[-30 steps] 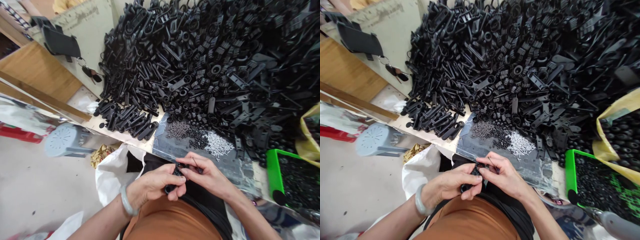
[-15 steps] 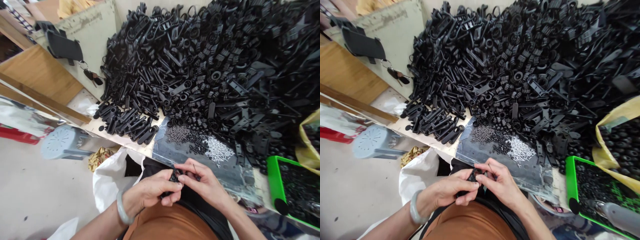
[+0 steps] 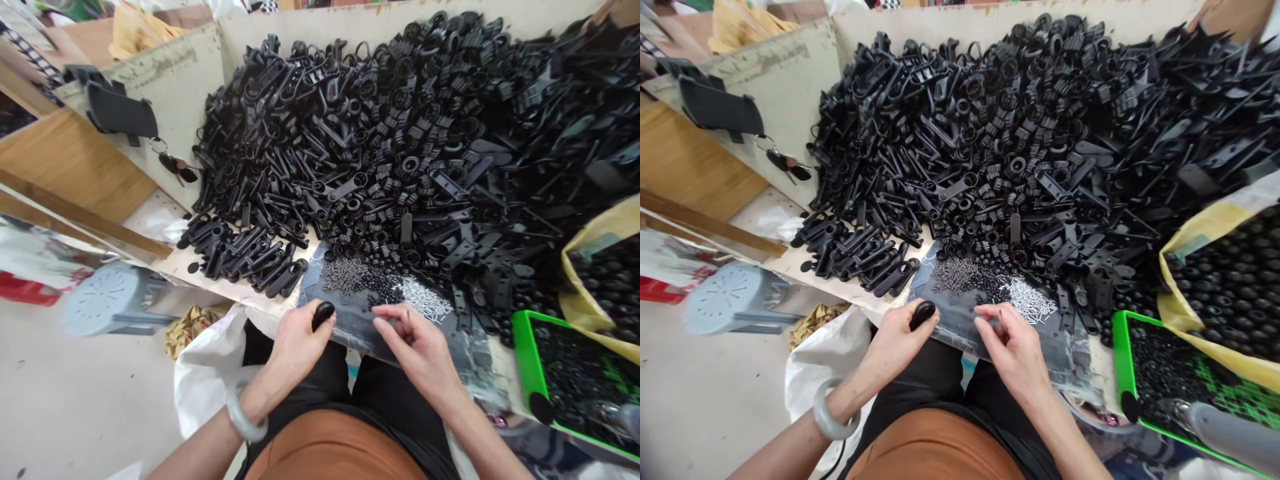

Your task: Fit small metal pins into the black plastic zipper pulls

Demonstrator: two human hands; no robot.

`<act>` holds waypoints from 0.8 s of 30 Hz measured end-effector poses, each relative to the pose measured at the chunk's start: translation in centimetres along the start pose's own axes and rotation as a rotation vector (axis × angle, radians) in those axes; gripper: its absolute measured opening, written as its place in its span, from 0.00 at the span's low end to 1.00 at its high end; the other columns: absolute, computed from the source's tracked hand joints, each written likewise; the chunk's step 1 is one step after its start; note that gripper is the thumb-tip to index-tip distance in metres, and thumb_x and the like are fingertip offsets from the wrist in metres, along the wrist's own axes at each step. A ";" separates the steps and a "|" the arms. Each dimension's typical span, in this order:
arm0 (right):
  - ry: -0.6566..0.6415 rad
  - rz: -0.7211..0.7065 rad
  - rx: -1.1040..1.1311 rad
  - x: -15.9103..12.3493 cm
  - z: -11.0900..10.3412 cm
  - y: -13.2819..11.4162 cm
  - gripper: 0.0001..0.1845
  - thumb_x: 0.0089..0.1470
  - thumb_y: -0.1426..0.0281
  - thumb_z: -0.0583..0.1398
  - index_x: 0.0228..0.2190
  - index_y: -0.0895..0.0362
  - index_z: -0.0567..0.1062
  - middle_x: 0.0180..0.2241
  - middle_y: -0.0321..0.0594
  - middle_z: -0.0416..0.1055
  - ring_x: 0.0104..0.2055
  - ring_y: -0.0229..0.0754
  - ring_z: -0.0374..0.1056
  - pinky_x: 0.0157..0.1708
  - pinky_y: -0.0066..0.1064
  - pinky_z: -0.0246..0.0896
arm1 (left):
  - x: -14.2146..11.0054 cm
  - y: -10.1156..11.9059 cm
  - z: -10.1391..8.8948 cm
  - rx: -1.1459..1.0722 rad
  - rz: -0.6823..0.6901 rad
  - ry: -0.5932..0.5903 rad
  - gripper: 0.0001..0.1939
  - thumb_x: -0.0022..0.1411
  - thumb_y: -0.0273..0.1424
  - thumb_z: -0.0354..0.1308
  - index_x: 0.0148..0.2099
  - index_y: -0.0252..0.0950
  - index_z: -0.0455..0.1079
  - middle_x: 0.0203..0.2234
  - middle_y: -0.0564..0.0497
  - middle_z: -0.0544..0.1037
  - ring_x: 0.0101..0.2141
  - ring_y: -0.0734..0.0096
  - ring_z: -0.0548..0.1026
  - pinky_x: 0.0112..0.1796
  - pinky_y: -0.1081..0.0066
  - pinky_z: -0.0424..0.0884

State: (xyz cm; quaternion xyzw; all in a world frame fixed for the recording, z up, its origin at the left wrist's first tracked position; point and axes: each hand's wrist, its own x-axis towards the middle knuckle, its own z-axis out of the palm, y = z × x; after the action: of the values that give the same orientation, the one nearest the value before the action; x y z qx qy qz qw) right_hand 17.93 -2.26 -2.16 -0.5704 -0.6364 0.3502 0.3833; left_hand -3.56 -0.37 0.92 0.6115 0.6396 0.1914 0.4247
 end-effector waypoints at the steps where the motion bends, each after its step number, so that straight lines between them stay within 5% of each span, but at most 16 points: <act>1: 0.019 -0.025 -0.072 0.4 -0.1 0.2 0.10 0.66 0.63 0.59 0.39 0.53 0.80 0.30 0.37 0.71 0.27 0.39 0.64 0.30 0.32 0.61 | 0.5 0.1 0.1 0.084 0.035 0.035 0.09 0.67 0.33 0.54 0.33 0.39 0.71 0.25 0.54 0.75 0.29 0.68 0.72 0.34 0.70 0.61; 7: -0.063 -0.163 -0.354 1.8 0.9 0.9 0.14 0.70 0.64 0.53 0.39 0.53 0.78 0.37 0.42 0.74 0.36 0.43 0.73 0.37 0.33 0.65 | 2.5 0.5 1.6 0.466 0.113 0.001 0.12 0.70 0.32 0.51 0.45 0.42 0.77 0.32 0.46 0.82 0.32 0.60 0.78 0.32 0.68 0.58; 14: -0.092 -0.193 -0.528 1.5 1.3 1.4 0.19 0.72 0.64 0.51 0.39 0.53 0.80 0.37 0.42 0.74 0.31 0.40 0.71 0.30 0.31 0.62 | 3.0 0.2 1.6 0.433 0.173 -0.029 0.10 0.70 0.30 0.53 0.43 0.41 0.77 0.31 0.45 0.81 0.31 0.61 0.77 0.33 0.68 0.59; 17: -0.039 -0.172 -0.298 1.5 0.9 0.6 0.14 0.70 0.65 0.55 0.38 0.53 0.80 0.36 0.42 0.74 0.31 0.40 0.70 0.31 0.31 0.63 | 2.7 0.4 1.3 0.027 0.110 -0.033 0.09 0.69 0.35 0.55 0.38 0.38 0.74 0.24 0.51 0.75 0.25 0.69 0.71 0.29 0.71 0.60; 20: 0.071 -0.123 -0.003 1.3 0.6 -1.0 0.09 0.66 0.66 0.61 0.37 0.52 0.81 0.34 0.40 0.74 0.26 0.37 0.65 0.25 0.30 0.60 | 1.6 1.2 1.1 -0.536 -0.107 -0.152 0.13 0.65 0.43 0.59 0.39 0.37 0.71 0.15 0.60 0.62 0.16 0.77 0.56 0.19 0.76 0.52; 24: 0.151 -0.152 0.160 1.1 0.7 -2.8 0.04 0.62 0.69 0.65 0.36 0.52 0.83 0.31 0.37 0.73 0.23 0.34 0.61 0.21 0.27 0.56 | 0.1 2.0 0.9 -0.844 -0.233 -0.237 0.19 0.59 0.46 0.67 0.41 0.36 0.71 0.15 0.63 0.60 0.16 0.81 0.52 0.16 0.79 0.44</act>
State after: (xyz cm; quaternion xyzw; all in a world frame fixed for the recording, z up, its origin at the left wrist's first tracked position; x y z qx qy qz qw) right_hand 15.97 -1.50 0.08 -0.5129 -0.6173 0.3257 0.4998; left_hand -1.58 -0.21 1.92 0.3266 0.5172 0.3150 0.7257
